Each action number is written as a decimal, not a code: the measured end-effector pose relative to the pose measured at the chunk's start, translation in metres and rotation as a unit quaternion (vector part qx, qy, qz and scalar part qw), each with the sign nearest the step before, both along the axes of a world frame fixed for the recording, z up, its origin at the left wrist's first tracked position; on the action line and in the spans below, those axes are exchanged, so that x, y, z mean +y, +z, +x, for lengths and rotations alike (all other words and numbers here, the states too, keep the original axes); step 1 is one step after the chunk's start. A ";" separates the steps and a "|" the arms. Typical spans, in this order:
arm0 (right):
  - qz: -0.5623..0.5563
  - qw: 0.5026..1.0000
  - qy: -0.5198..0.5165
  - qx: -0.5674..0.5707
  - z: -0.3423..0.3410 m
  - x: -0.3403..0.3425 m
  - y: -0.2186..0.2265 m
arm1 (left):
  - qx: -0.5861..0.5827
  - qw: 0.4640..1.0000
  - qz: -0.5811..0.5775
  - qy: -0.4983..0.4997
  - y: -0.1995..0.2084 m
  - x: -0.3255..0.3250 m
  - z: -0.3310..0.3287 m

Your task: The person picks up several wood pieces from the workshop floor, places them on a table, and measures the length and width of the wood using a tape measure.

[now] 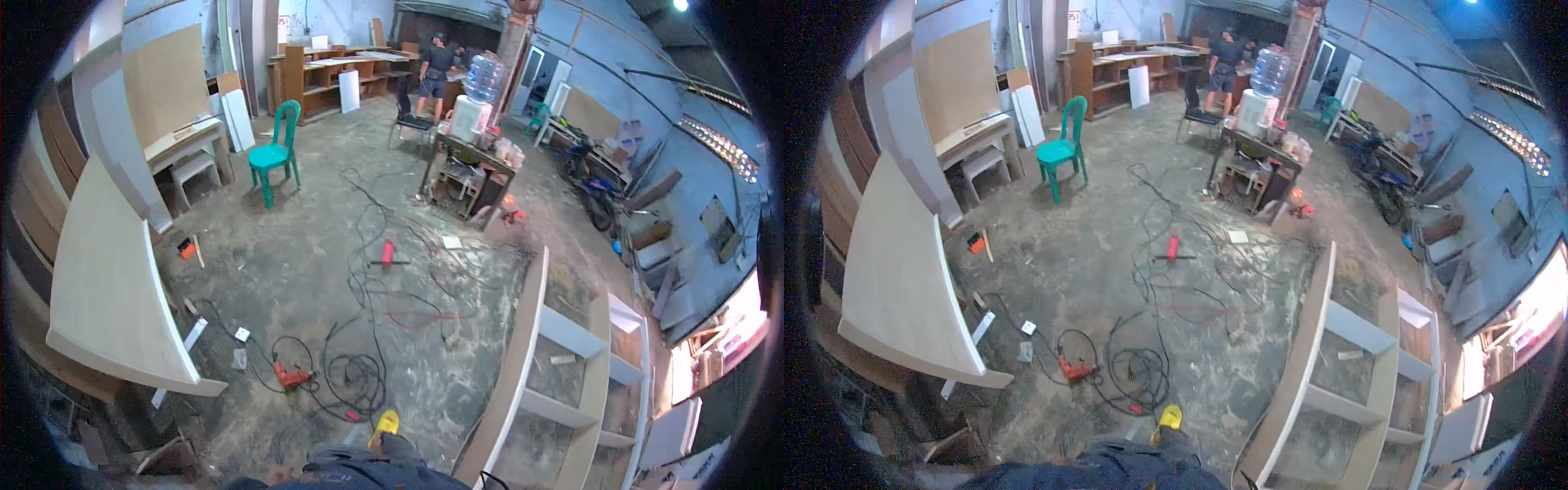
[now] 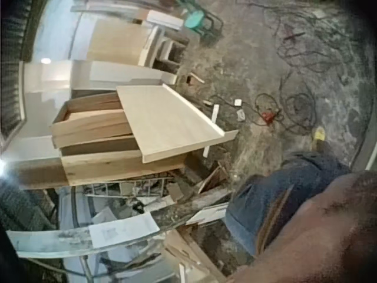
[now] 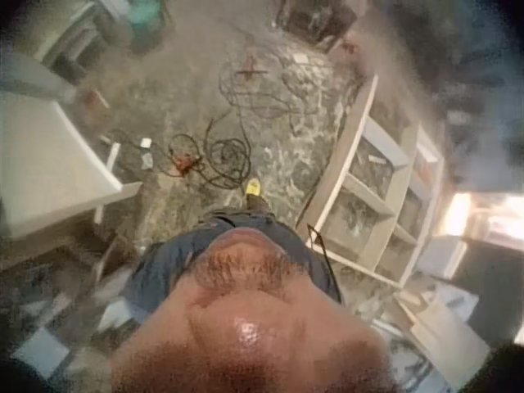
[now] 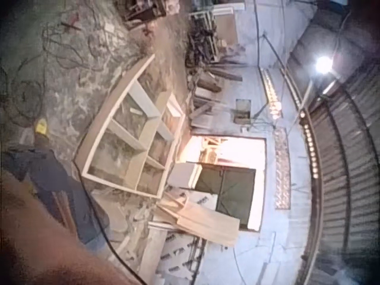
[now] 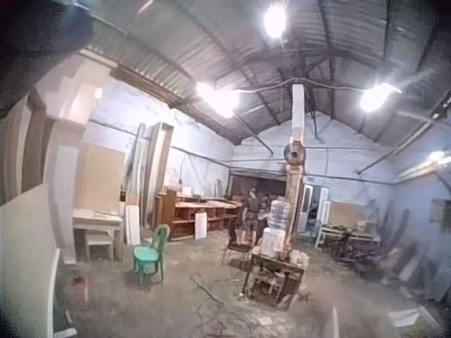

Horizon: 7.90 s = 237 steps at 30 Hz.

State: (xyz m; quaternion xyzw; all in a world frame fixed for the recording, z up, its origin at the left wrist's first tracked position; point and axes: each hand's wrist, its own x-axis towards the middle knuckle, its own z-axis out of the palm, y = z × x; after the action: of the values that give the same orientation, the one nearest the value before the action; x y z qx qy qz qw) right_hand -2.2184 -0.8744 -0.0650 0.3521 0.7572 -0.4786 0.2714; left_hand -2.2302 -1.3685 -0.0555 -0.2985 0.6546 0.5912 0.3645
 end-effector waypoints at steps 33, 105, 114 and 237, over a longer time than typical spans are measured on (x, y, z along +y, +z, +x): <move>0.088 0.981 0.147 0.095 -0.921 -0.049 0.068 | 0.295 0.897 -0.181 0.276 0.121 -0.166 -0.952; 0.121 0.986 0.025 0.111 -2.896 0.055 0.025 | -0.033 0.982 -0.099 -0.157 -0.020 -0.028 -2.823; 0.013 0.999 -0.027 -0.016 -3.035 -0.036 0.066 | 0.163 0.884 -0.295 -0.323 0.049 -0.051 -3.238; -0.200 0.035 0.978 0.048 -0.699 -0.772 0.091 | -0.157 -0.013 -0.272 0.949 0.120 0.203 -0.566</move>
State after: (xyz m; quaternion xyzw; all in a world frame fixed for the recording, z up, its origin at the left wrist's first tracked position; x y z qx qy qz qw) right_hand -2.9179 -1.6466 0.0258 -0.8056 0.2877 0.0801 0.5118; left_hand -2.7961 -1.1657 0.0643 0.8094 0.1886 -0.1134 0.5444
